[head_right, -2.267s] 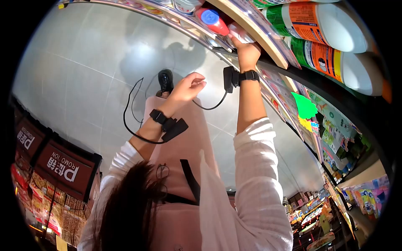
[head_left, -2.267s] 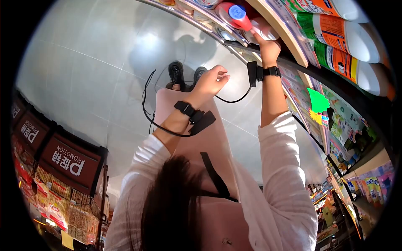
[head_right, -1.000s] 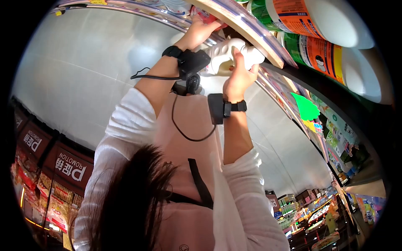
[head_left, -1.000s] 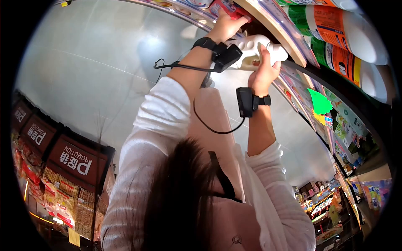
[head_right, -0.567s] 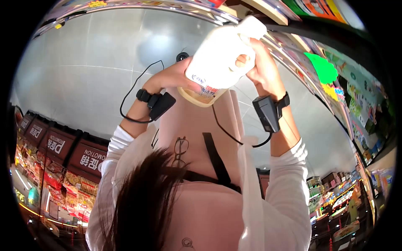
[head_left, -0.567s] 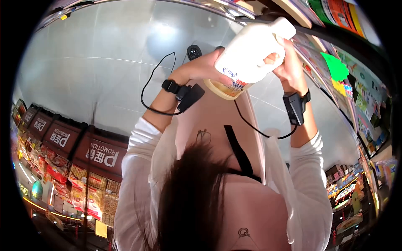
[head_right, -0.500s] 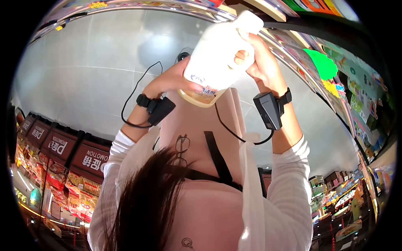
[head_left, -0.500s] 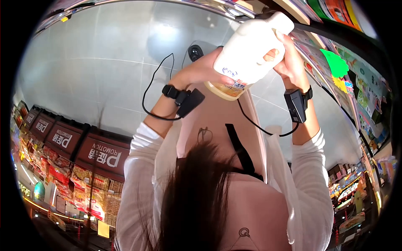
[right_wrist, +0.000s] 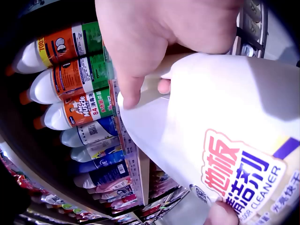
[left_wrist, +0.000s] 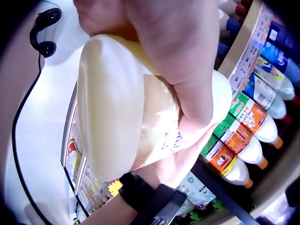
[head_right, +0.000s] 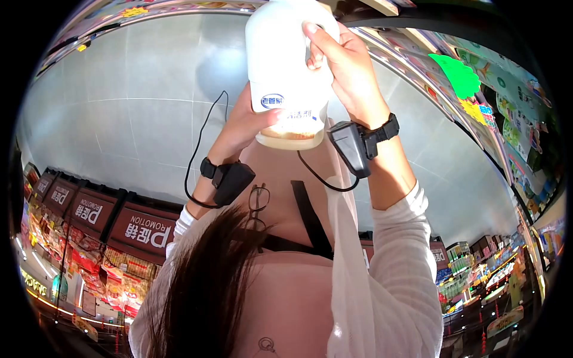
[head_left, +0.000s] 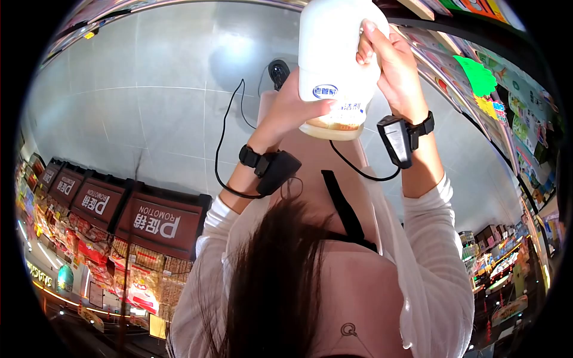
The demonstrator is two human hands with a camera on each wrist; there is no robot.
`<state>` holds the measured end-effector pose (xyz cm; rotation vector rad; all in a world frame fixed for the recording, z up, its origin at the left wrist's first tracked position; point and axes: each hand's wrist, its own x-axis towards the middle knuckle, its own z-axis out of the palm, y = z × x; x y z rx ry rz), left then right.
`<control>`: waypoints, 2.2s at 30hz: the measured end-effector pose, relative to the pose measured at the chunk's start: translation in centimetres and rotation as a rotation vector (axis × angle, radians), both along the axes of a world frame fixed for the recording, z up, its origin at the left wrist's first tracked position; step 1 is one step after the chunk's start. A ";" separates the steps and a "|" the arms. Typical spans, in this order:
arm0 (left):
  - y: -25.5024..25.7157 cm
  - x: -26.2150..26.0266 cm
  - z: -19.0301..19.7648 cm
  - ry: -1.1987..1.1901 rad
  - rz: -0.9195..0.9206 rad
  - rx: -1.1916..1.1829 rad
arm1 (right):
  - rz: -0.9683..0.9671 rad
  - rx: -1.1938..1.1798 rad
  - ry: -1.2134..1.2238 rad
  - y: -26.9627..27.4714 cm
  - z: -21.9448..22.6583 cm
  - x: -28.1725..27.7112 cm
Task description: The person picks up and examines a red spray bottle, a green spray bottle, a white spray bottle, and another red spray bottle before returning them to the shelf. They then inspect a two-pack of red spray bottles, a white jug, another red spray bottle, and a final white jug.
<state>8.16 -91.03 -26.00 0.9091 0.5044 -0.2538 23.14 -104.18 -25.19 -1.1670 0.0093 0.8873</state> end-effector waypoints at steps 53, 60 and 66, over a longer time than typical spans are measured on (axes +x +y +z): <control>1.2 -1.9 -1.8 -0.138 -0.118 0.078 | -0.174 0.042 0.318 0.2 -2.0 -4.6; -0.3 -1.5 -1.8 -0.146 -0.014 0.126 | 0.034 -0.004 -0.085 -1.9 -2.6 -7.5; -2.2 -1.0 -1.7 -0.082 -0.064 0.516 | 0.138 -0.074 -0.085 -1.5 -1.8 -6.4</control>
